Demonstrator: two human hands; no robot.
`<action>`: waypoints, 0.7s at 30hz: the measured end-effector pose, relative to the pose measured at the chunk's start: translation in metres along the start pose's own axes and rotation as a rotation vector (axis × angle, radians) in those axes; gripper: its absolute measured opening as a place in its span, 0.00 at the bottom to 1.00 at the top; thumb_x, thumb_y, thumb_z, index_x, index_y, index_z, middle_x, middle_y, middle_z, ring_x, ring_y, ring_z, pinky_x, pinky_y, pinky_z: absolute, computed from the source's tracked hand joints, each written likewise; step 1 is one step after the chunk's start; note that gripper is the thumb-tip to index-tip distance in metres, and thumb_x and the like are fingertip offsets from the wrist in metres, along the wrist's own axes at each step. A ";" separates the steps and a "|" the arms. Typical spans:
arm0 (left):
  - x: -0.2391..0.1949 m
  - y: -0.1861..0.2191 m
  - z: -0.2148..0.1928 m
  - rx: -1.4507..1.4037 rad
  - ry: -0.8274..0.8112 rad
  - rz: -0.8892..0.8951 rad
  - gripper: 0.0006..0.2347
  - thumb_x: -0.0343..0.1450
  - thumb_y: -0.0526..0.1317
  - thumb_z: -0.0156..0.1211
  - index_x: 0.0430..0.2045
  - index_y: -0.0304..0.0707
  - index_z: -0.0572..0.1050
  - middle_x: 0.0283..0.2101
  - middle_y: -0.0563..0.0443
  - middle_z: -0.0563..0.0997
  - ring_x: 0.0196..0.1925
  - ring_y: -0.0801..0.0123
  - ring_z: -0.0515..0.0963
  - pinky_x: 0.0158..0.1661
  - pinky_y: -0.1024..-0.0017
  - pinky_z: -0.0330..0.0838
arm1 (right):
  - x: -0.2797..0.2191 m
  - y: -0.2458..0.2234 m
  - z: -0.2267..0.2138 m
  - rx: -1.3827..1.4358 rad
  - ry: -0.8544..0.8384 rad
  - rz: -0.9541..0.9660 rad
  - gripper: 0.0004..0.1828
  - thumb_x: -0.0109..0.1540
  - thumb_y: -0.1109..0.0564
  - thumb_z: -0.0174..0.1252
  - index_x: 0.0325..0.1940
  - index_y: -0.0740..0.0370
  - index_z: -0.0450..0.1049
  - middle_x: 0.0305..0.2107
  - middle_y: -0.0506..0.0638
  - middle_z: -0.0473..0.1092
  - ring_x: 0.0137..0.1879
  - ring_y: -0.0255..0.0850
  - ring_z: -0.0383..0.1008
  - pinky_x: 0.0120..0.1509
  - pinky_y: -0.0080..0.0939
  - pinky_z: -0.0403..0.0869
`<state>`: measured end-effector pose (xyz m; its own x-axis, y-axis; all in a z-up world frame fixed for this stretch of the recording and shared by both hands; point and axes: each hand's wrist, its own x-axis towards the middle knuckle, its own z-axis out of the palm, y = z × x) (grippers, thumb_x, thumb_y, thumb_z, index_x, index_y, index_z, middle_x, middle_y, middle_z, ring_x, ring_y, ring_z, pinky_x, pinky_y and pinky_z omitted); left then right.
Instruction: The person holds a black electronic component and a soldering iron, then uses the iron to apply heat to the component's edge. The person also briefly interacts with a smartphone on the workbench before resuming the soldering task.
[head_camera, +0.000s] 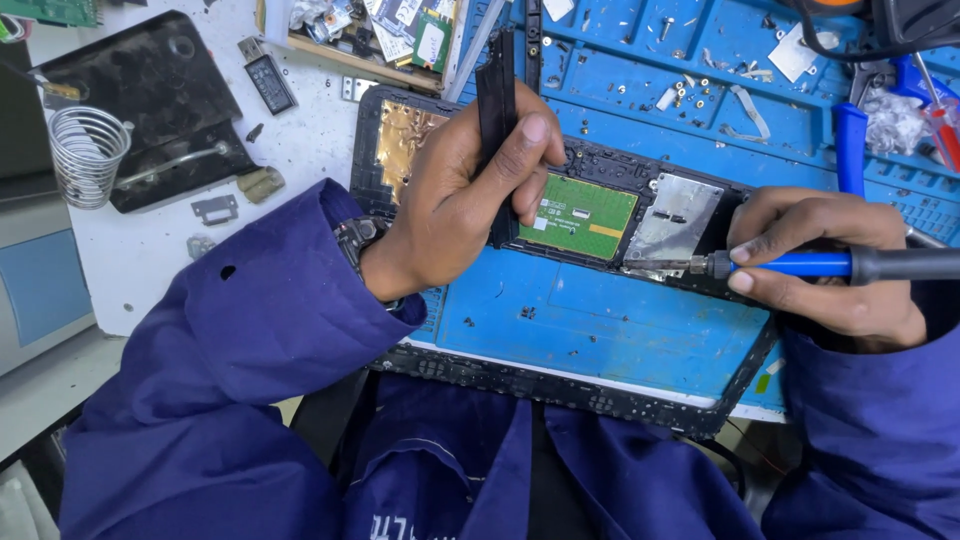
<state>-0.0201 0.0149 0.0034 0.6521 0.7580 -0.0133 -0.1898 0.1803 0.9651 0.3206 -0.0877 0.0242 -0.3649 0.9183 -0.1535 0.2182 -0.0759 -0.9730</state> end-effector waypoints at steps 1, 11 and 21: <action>0.000 0.000 0.000 0.000 -0.001 0.001 0.13 0.88 0.56 0.42 0.55 0.54 0.71 0.36 0.60 0.73 0.37 0.65 0.75 0.48 0.59 0.87 | 0.000 0.000 0.000 -0.001 0.001 0.000 0.09 0.57 0.61 0.66 0.39 0.55 0.76 0.35 0.51 0.76 0.40 0.41 0.80 0.47 0.35 0.85; 0.000 0.002 0.000 0.031 0.001 0.022 0.13 0.89 0.55 0.41 0.55 0.53 0.70 0.36 0.59 0.73 0.37 0.65 0.76 0.49 0.60 0.88 | 0.001 -0.011 -0.007 -0.070 -0.030 0.032 0.09 0.56 0.62 0.65 0.37 0.57 0.73 0.32 0.54 0.75 0.37 0.43 0.80 0.43 0.36 0.82; 0.000 0.001 0.000 0.045 -0.011 0.048 0.13 0.89 0.57 0.40 0.56 0.57 0.69 0.36 0.58 0.73 0.37 0.65 0.75 0.49 0.59 0.87 | 0.006 -0.017 -0.015 -0.184 -0.127 0.091 0.10 0.57 0.63 0.65 0.41 0.56 0.74 0.32 0.51 0.74 0.40 0.43 0.82 0.45 0.36 0.81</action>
<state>-0.0202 0.0148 0.0040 0.6507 0.7585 0.0362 -0.1882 0.1150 0.9754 0.3285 -0.0753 0.0428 -0.4445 0.8539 -0.2707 0.4126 -0.0730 -0.9080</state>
